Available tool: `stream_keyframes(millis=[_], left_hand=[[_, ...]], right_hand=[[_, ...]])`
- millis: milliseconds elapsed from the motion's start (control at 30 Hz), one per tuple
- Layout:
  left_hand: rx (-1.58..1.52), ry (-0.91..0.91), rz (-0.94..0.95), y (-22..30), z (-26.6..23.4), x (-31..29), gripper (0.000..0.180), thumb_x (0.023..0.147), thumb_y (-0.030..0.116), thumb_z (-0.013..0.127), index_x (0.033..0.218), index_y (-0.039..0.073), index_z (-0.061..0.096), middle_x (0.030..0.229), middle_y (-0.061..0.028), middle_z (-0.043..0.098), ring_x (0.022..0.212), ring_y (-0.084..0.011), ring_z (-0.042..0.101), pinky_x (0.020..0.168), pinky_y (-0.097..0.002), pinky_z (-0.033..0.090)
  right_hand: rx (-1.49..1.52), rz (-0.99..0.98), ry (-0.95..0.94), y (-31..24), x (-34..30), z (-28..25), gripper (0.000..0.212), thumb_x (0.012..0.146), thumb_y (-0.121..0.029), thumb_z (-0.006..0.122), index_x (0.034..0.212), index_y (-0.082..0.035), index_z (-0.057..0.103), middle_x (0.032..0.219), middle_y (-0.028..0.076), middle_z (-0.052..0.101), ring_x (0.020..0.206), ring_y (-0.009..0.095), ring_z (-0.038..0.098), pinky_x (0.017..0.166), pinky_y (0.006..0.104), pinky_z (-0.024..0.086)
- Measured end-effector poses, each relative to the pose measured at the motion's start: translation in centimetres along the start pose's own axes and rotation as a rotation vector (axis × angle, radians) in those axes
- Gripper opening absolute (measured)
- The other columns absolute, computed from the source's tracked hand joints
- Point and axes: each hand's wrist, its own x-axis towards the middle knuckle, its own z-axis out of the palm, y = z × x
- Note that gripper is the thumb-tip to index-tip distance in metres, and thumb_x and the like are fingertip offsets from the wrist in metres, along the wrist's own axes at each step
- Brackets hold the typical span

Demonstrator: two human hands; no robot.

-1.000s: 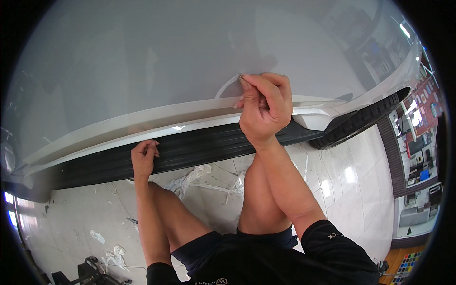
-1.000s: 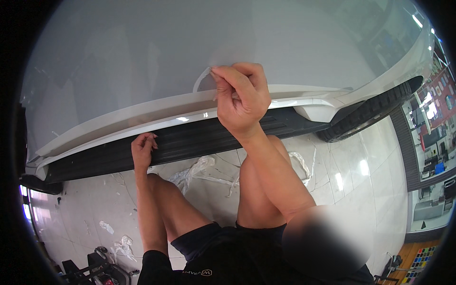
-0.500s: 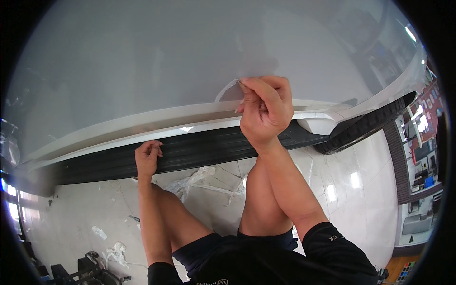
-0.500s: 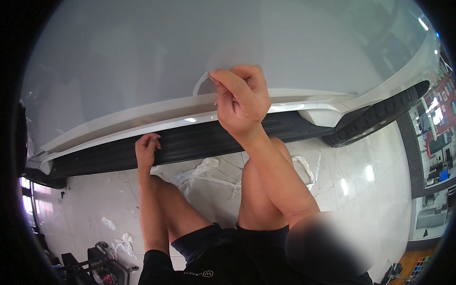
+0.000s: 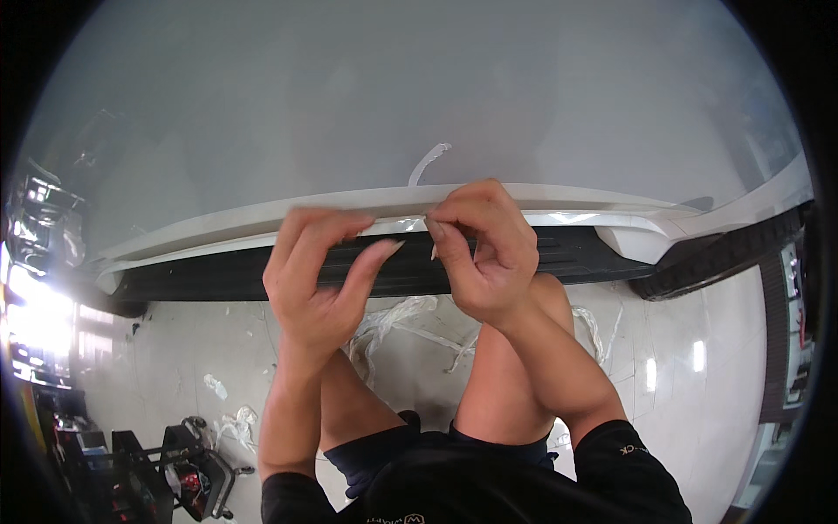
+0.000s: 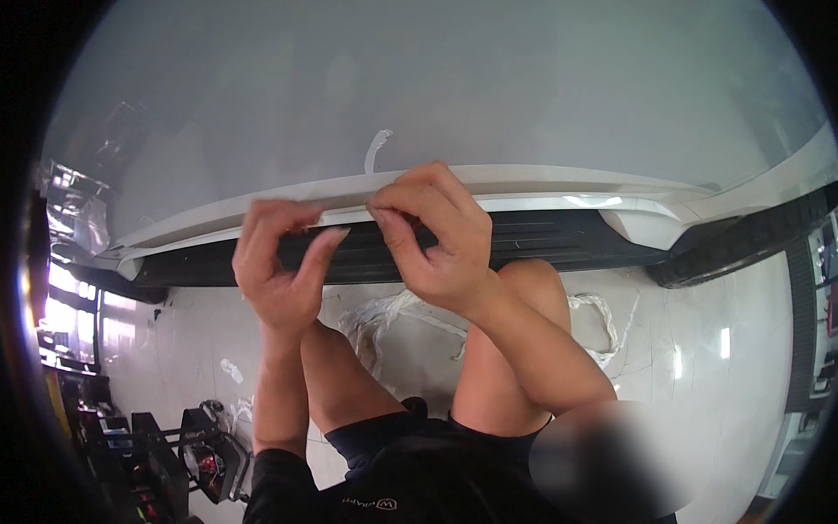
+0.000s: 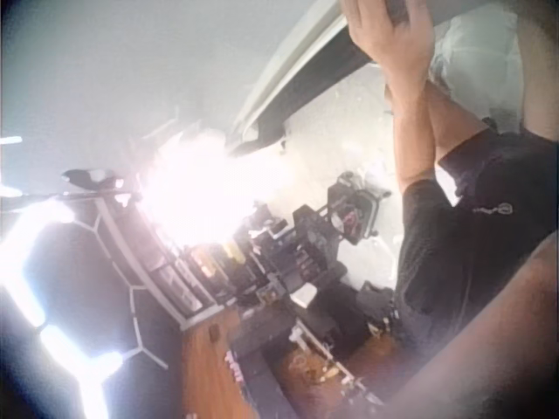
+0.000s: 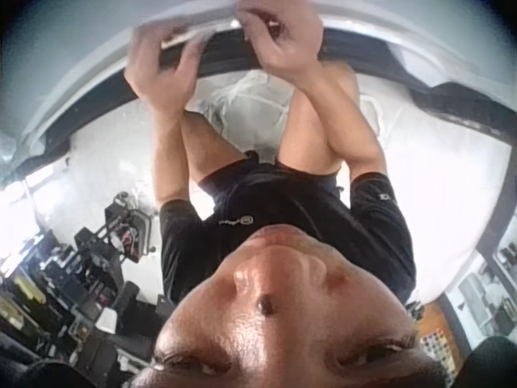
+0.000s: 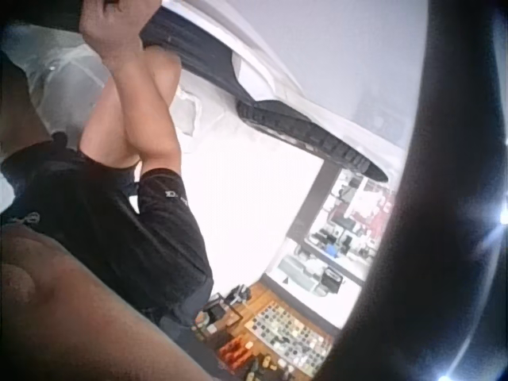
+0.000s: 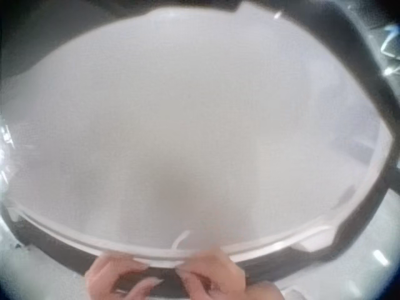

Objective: The person kneels beside a white car and removes small strips of tape from the lower side panel and rocker area. They peel each piece by hand and discard it, repeating the process along the panel.

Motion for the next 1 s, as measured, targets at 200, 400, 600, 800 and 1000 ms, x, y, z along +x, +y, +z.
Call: stream_keyframes(millis=[200,400,600,800,1000], left_hand=[[0.174,0.137,0.344,-0.5,3.9,4.6,0.026,0.073,0.002,0.092,0.095,0.004,0.078,0.09,-0.0063,0.065,0.072,-0.0167,0.062,0.059,-0.029,0.049],[0.147,0.271,0.278,-0.9,5.9,4.6,0.022,0.074,-0.003,0.091,0.092,0.004,0.079,0.093,-0.0041,0.064,0.076,-0.0142,0.061,0.062,-0.0273,0.048],[0.194,0.339,0.366,-1.2,6.8,4.9,0.024,0.071,0.0,0.093,0.09,0.008,0.08,0.089,-0.0027,0.062,0.067,-0.0127,0.056,0.055,-0.0263,0.042],[0.217,0.393,0.352,-1.6,7.5,4.5,0.021,0.072,0.002,0.093,0.087,0.008,0.08,0.089,-0.0019,0.059,0.069,-0.0131,0.055,0.056,-0.0273,0.042],[0.21,0.372,0.315,-1.7,7.3,4.1,0.023,0.073,0.003,0.094,0.09,0.008,0.079,0.094,-0.0018,0.059,0.071,-0.0135,0.056,0.056,-0.0276,0.043]], right_hand=[[0.159,0.191,0.017,-1.7,-0.1,-1.9,0.01,0.091,0.008,0.071,0.1,0.003,0.072,0.091,0.01,0.066,0.074,0.013,0.062,0.063,0.0241,0.05],[0.317,0.388,0.065,-1.8,0.8,-3.9,0.008,0.094,0.006,0.071,0.101,0.004,0.071,0.092,0.007,0.065,0.075,0.009,0.06,0.065,0.0214,0.049],[0.346,0.346,0.007,-1.8,0.6,-4.5,0.008,0.094,0.006,0.071,0.101,0.004,0.071,0.093,0.007,0.064,0.075,0.008,0.061,0.066,0.0212,0.05],[0.366,0.345,0.006,-1.8,0.7,-4.7,0.008,0.094,0.007,0.07,0.102,0.005,0.071,0.093,0.007,0.065,0.074,0.008,0.063,0.067,0.021,0.052],[0.372,0.344,0.011,-1.8,0.8,-4.8,0.008,0.094,0.008,0.069,0.101,0.004,0.071,0.093,0.007,0.064,0.074,0.008,0.064,0.067,0.021,0.053]])
